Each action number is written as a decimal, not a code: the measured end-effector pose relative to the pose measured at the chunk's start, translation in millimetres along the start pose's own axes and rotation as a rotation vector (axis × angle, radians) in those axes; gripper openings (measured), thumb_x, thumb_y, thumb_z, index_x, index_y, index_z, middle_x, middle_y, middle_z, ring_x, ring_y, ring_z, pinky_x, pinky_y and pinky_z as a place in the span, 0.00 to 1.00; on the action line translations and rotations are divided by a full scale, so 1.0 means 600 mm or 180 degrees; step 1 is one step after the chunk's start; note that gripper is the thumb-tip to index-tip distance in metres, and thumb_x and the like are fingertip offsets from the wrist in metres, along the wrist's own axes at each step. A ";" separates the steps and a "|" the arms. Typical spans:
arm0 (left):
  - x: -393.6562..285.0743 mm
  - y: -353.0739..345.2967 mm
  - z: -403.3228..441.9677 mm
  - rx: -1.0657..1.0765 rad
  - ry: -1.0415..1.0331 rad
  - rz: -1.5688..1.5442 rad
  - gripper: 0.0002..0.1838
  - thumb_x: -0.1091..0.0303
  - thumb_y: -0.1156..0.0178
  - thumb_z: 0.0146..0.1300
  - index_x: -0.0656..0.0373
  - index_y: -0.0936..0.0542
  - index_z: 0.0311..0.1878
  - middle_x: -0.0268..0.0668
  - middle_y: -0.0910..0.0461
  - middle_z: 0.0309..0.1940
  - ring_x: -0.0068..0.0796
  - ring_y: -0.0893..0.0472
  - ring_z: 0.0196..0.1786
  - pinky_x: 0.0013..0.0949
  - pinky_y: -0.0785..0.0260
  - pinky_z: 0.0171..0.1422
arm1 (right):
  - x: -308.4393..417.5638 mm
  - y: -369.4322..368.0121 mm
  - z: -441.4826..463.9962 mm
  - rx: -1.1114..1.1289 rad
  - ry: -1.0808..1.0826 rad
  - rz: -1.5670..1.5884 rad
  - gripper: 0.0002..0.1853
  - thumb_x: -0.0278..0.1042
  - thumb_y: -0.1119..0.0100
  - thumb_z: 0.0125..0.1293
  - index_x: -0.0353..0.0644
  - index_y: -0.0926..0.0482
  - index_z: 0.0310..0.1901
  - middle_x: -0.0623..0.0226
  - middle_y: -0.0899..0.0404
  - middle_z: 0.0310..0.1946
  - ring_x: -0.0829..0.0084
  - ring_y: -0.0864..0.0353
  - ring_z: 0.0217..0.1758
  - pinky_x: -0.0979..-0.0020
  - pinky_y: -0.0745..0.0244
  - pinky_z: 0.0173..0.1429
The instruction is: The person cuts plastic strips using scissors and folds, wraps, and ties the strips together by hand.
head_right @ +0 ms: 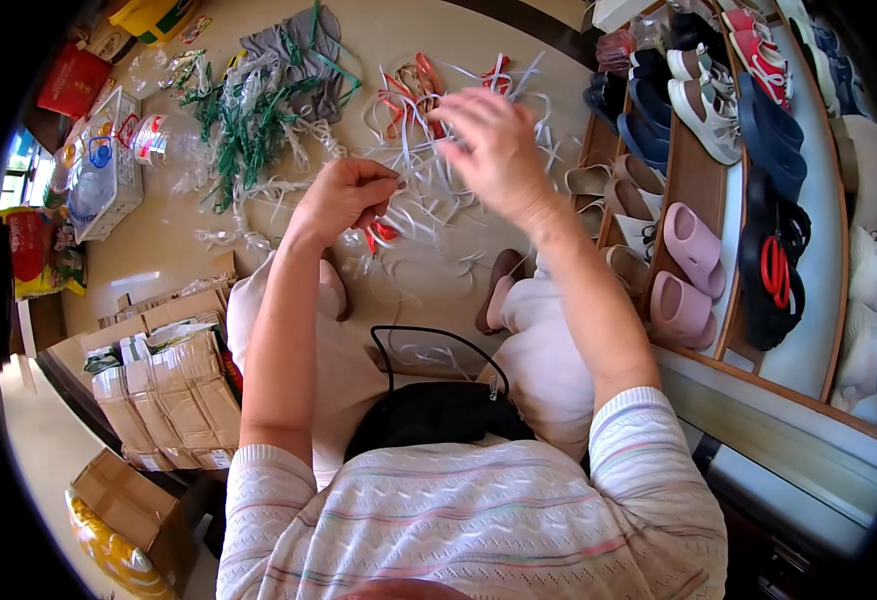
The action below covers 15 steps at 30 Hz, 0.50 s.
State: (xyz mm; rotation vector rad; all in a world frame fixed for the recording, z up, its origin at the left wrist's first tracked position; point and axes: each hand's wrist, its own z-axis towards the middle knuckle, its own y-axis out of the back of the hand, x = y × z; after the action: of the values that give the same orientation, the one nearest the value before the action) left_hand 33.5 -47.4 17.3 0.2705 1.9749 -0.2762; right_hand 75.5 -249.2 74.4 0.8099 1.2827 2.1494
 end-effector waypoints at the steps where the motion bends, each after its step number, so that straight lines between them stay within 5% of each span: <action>1: -0.003 -0.002 -0.001 -0.0003 0.0047 -0.0108 0.10 0.69 0.43 0.58 0.67 0.22 0.39 0.30 0.27 0.18 0.15 0.33 0.16 0.20 0.43 0.20 | 0.004 -0.021 -0.007 -0.0192 0.0132 0.0290 0.15 0.36 0.39 0.53 0.47 0.23 0.44 0.69 0.22 0.43 0.67 0.28 0.51 0.63 0.41 0.56; 7: -0.013 -0.005 0.007 0.0294 0.0073 -0.0687 0.09 0.69 0.45 0.61 0.64 0.22 0.40 0.30 0.28 0.19 0.14 0.34 0.18 0.19 0.44 0.21 | -0.017 -0.058 -0.054 0.0643 -0.0355 0.1077 0.08 0.34 0.40 0.55 0.45 0.21 0.37 0.70 0.22 0.30 0.69 0.24 0.39 0.64 0.39 0.53; 12: -0.014 -0.025 0.033 0.0331 -0.0058 -0.0978 0.09 0.69 0.46 0.62 0.62 0.23 0.42 0.30 0.27 0.19 0.15 0.34 0.17 0.18 0.44 0.21 | -0.014 -0.051 -0.063 0.0295 -0.0147 0.0853 0.06 0.31 0.40 0.55 0.43 0.21 0.34 0.67 0.23 0.27 0.66 0.24 0.34 0.70 0.34 0.48; 15: -0.024 -0.044 0.043 0.0221 -0.0087 -0.1134 0.10 0.67 0.45 0.62 0.62 0.23 0.42 0.30 0.27 0.19 0.15 0.33 0.17 0.18 0.44 0.21 | -0.035 -0.054 -0.068 -0.0096 -0.0256 0.1057 0.04 0.31 0.41 0.56 0.43 0.21 0.33 0.67 0.24 0.22 0.66 0.24 0.27 0.69 0.32 0.37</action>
State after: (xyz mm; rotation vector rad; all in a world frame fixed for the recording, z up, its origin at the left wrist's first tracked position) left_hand 53.2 -81.6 22.1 -0.0439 1.9819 -0.5746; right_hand 65.1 -274.0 24.9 1.1526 1.1362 2.3548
